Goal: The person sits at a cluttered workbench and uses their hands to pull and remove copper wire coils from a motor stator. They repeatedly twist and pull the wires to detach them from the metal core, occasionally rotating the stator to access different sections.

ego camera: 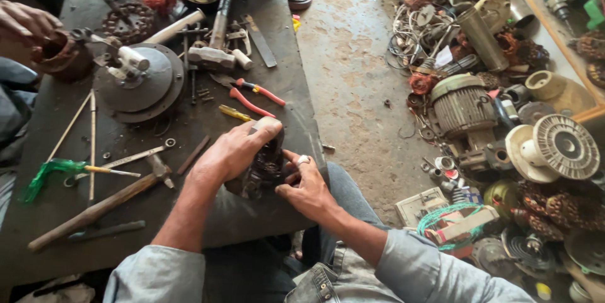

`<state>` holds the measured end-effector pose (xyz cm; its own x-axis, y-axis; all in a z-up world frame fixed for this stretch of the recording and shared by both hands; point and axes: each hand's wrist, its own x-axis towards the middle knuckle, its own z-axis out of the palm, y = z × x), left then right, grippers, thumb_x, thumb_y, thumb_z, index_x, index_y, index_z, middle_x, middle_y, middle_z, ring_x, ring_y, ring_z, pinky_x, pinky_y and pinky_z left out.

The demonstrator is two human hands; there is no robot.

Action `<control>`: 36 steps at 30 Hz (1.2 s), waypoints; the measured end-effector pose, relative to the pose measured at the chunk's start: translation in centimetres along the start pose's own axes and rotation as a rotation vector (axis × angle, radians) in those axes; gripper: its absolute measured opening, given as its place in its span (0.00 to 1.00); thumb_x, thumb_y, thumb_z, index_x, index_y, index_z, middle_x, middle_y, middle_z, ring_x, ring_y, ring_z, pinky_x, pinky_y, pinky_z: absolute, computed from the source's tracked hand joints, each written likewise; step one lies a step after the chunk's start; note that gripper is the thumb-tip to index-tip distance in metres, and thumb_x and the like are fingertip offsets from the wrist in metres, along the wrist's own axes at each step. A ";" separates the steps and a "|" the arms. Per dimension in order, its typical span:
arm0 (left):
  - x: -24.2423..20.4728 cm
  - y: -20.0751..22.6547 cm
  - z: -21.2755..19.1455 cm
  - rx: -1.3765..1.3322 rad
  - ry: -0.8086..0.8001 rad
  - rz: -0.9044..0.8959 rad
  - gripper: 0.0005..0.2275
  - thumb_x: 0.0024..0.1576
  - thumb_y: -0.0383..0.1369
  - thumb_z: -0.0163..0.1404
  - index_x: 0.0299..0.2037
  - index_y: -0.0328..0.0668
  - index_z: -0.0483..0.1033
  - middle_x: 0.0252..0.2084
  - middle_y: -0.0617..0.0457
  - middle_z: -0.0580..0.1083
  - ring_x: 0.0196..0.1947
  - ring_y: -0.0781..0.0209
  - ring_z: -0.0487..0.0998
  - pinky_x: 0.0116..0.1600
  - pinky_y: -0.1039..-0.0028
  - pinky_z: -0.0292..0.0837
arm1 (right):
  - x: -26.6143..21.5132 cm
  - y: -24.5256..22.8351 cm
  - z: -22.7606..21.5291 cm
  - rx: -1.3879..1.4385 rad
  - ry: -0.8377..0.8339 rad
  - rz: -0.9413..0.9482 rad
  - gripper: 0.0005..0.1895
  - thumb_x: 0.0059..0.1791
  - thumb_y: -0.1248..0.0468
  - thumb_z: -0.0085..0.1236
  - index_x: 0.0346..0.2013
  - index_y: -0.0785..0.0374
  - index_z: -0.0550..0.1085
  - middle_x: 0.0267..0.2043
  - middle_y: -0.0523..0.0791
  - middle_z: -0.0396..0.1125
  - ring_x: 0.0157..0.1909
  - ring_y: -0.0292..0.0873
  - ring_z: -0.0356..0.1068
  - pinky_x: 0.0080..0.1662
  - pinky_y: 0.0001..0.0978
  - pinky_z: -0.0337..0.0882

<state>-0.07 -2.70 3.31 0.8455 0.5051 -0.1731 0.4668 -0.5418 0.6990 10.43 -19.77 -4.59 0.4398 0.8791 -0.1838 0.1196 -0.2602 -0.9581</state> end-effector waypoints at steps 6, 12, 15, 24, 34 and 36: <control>-0.3 0.6 0.0 -0.108 -0.017 -0.075 0.22 0.61 0.49 0.38 0.59 0.45 0.71 0.60 0.47 0.75 0.60 0.49 0.74 0.61 0.67 0.67 | -0.2 1.2 0.7 0.001 0.059 -0.105 0.41 0.36 0.71 0.61 0.66 0.61 0.66 0.46 0.45 0.63 0.45 0.38 0.66 0.47 0.29 0.72; 0.1 -0.9 0.4 -0.008 0.001 0.074 0.18 0.64 0.40 0.38 0.60 0.48 0.72 0.62 0.47 0.73 0.63 0.49 0.71 0.63 0.66 0.66 | 2.0 1.7 -1.0 0.538 -0.093 0.160 0.33 0.40 0.72 0.53 0.62 0.70 0.69 0.31 0.41 0.56 0.30 0.35 0.58 0.32 0.24 0.60; 0.2 -1.6 0.7 0.160 0.032 0.186 0.18 0.62 0.32 0.39 0.62 0.50 0.71 0.64 0.46 0.71 0.63 0.46 0.71 0.62 0.64 0.66 | 2.4 0.8 -1.4 0.417 -0.100 0.206 0.35 0.37 0.74 0.54 0.61 0.71 0.69 0.31 0.39 0.58 0.30 0.34 0.61 0.33 0.25 0.63; 0.5 -2.5 1.3 0.194 0.087 0.319 0.18 0.62 0.32 0.39 0.62 0.50 0.70 0.62 0.46 0.73 0.61 0.44 0.73 0.60 0.64 0.69 | 2.9 0.2 -2.9 0.469 -0.161 0.173 0.33 0.38 0.73 0.49 0.60 0.77 0.70 0.21 0.39 0.62 0.20 0.33 0.62 0.25 0.22 0.64; -0.6 4.3 -0.1 -0.008 0.030 -0.454 0.33 0.54 0.62 0.43 0.64 0.52 0.72 0.67 0.44 0.68 0.67 0.46 0.68 0.67 0.60 0.63 | 4.7 0.3 -3.7 0.748 -0.412 0.367 0.27 0.33 0.72 0.43 0.47 0.70 0.69 0.15 0.36 0.52 0.10 0.31 0.46 0.15 0.24 0.48; -0.9 5.2 -0.1 -0.009 0.038 -0.477 0.37 0.50 0.65 0.42 0.67 0.53 0.67 0.68 0.45 0.67 0.68 0.46 0.67 0.67 0.59 0.62 | 4.5 0.7 -3.8 0.764 -0.457 0.353 0.27 0.33 0.72 0.43 0.48 0.70 0.68 0.14 0.37 0.51 0.09 0.32 0.46 0.15 0.25 0.48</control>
<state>1.57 -5.94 7.19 0.5271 0.7206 -0.4505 0.7981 -0.2375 0.5538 15.92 -17.51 -5.22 -0.0695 0.9128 -0.4025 -0.6378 -0.3509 -0.6856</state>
